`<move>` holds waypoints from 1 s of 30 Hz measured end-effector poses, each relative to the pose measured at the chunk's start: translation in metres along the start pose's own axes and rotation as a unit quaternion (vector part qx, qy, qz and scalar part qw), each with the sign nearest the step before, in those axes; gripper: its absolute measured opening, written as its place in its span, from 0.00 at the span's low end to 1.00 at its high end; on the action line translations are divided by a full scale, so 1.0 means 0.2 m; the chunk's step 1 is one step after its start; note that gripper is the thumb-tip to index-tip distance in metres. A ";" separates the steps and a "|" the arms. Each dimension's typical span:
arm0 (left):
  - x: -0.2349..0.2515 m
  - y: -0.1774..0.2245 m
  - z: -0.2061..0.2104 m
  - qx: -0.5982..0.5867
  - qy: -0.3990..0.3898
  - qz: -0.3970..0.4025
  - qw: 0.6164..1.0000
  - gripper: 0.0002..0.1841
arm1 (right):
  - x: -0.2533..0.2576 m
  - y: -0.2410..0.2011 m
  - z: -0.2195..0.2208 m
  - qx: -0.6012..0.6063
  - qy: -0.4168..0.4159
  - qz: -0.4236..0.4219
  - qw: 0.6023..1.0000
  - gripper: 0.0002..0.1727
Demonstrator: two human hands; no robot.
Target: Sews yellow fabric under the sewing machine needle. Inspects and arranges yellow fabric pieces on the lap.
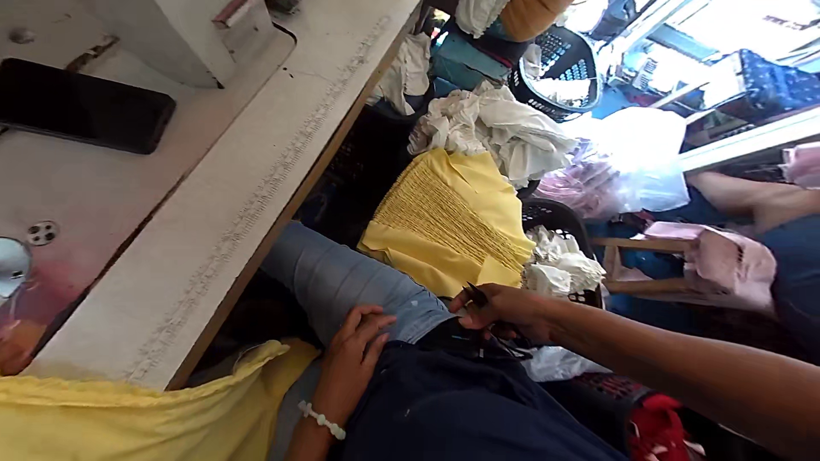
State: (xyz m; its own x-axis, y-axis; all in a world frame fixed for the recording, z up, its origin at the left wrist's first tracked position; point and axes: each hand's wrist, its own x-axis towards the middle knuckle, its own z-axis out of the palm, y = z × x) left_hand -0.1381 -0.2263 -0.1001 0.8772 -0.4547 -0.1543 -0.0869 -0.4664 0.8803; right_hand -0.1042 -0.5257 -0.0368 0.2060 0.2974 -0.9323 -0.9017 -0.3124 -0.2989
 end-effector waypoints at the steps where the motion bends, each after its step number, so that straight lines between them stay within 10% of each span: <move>1: 0.00 0.01 0.01 -0.008 0.010 0.040 0.999 0.13 | 0.00 0.02 0.01 0.010 -0.001 -0.005 1.000 0.16; 12: 0.01 0.02 -0.01 0.017 -0.090 0.147 0.985 0.31 | 0.04 -0.01 0.01 0.015 -0.017 0.004 1.000 0.18; 30: -0.04 0.05 -0.18 -0.080 0.061 0.044 0.994 0.11 | 0.30 -0.12 -0.05 -0.096 -0.100 -0.004 0.990 0.17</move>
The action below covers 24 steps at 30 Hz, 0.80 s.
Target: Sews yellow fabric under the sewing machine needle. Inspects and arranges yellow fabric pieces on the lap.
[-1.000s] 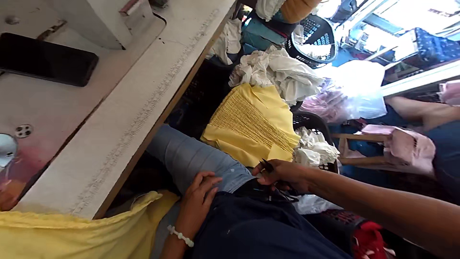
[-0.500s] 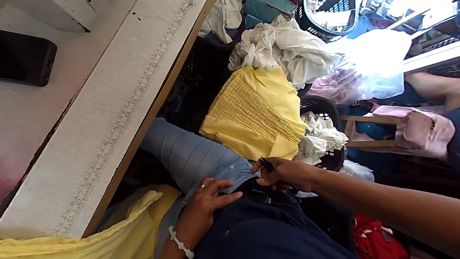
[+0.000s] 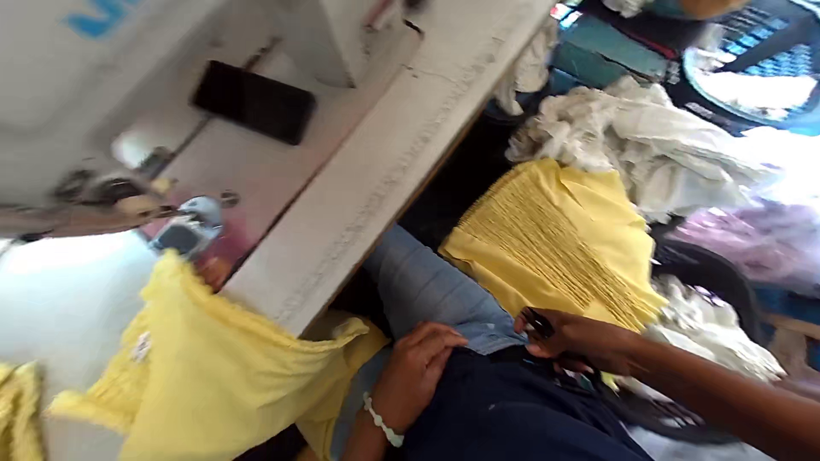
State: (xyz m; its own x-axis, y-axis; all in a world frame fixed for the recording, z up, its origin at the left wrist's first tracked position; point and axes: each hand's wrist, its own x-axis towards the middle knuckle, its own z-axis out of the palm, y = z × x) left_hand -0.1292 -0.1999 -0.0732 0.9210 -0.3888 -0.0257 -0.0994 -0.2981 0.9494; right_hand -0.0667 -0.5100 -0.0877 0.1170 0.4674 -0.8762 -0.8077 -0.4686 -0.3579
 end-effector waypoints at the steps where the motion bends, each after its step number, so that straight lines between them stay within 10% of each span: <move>1: -0.02 0.03 -0.06 -0.006 0.026 0.014 1.000 0.11 | 0.00 -0.02 -0.01 -0.026 -0.012 0.006 1.000 0.17; 8: -0.35 0.24 -0.89 0.227 0.360 -0.016 0.905 0.14 | 0.09 -0.54 0.05 -0.496 -0.015 0.033 0.868 0.21; 12: -0.39 0.15 -1.30 0.348 0.371 -0.256 0.822 0.20 | 0.06 -1.00 0.45 -0.541 -0.023 -0.256 0.801 0.18; 17: -0.31 0.12 -1.23 0.291 0.325 -0.346 0.831 0.23 | 0.28 -1.24 1.08 -0.425 -0.047 -0.563 0.707 0.15; 24: -0.31 0.26 -0.92 -0.052 0.495 -0.170 0.851 0.05 | 0.50 -1.25 1.38 -0.330 0.066 -0.566 0.753 0.37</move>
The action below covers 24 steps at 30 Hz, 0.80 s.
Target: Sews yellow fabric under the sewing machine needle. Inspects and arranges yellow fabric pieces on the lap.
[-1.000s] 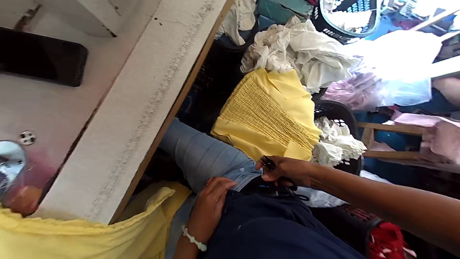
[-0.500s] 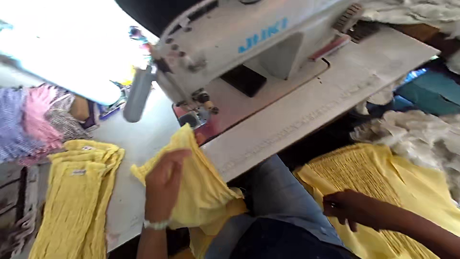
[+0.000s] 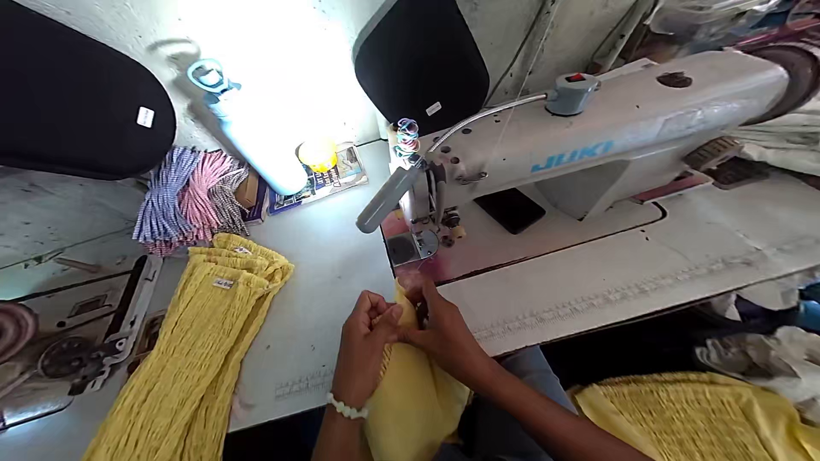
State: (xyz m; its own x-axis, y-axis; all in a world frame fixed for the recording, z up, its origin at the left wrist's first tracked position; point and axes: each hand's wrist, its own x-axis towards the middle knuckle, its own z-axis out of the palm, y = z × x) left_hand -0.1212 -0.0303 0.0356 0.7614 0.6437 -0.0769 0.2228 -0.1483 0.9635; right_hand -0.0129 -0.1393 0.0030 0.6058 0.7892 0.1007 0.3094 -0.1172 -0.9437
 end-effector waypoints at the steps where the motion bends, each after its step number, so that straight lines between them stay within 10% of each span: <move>1: -0.03 -0.01 0.02 -0.024 0.003 0.003 1.000 0.05 | -0.02 0.01 0.00 0.010 0.011 -0.009 1.000 0.33; 8: -0.18 -0.08 0.15 0.038 0.012 0.095 0.995 0.22 | -0.20 0.08 -0.13 0.015 0.036 -0.093 0.995 0.10; 16: -0.19 -0.11 -0.11 0.132 0.009 0.172 0.976 0.10 | -0.21 0.19 -0.65 0.192 0.023 0.160 0.968 0.08; 19: -0.16 -0.11 -0.07 0.167 0.019 0.148 0.975 0.09 | -0.04 0.20 -0.79 -0.025 0.051 0.118 0.991 0.12; 24: -0.13 -0.04 0.09 0.197 -0.018 0.123 0.972 0.09 | 0.44 0.28 -0.88 -0.351 0.174 0.061 0.918 0.36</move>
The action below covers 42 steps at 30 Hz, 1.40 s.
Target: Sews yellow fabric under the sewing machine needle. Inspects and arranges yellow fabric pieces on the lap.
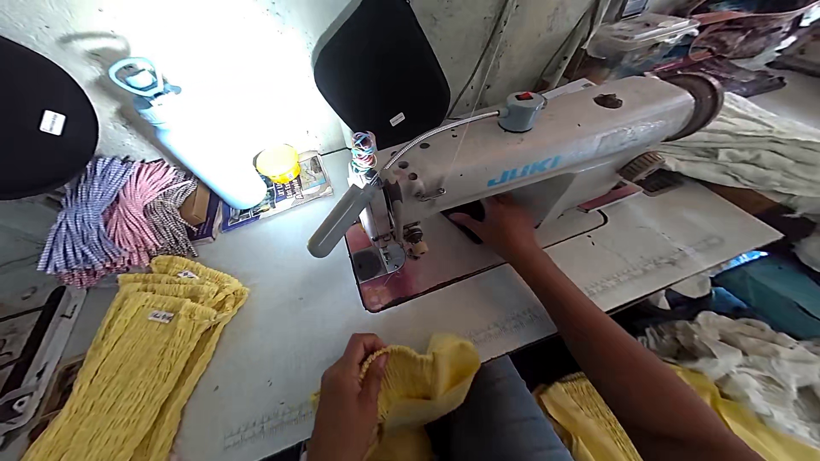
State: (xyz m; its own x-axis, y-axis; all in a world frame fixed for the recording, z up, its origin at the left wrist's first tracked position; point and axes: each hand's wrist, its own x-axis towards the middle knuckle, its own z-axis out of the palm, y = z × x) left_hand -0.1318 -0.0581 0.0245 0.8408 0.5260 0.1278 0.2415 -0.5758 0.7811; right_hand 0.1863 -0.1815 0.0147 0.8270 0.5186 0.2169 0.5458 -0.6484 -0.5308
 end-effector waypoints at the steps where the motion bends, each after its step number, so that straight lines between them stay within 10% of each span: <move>1: 0.00 0.03 0.02 0.004 -0.008 0.001 1.000 0.09 | 0.06 -0.02 0.03 -0.027 -0.009 0.006 1.000 0.41; 17: -0.11 0.05 0.20 -0.052 -0.063 0.041 0.996 0.12 | 0.09 0.07 0.01 -0.048 -0.068 0.033 0.996 0.55; 23: -0.12 0.07 0.22 -0.052 -0.058 0.035 0.996 0.10 | 0.17 0.02 0.06 -0.065 -0.012 -0.032 0.997 0.19; 33: -0.15 0.06 0.24 -0.034 -0.022 0.027 0.999 0.08 | 0.11 0.04 0.01 -0.132 0.000 -0.151 0.980 0.12; 42: -0.11 0.09 0.28 -0.057 -0.021 0.077 0.995 0.09 | -0.73 0.00 -0.07 0.303 -0.228 -0.295 0.877 0.18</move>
State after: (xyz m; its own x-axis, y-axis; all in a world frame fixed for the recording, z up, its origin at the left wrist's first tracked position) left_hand -0.1185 -0.1157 0.0017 0.8840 0.4088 0.2268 0.0539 -0.5712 0.8191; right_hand 0.0681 -0.2651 -0.0049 0.2099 0.9229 0.3228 0.5747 0.1506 -0.8044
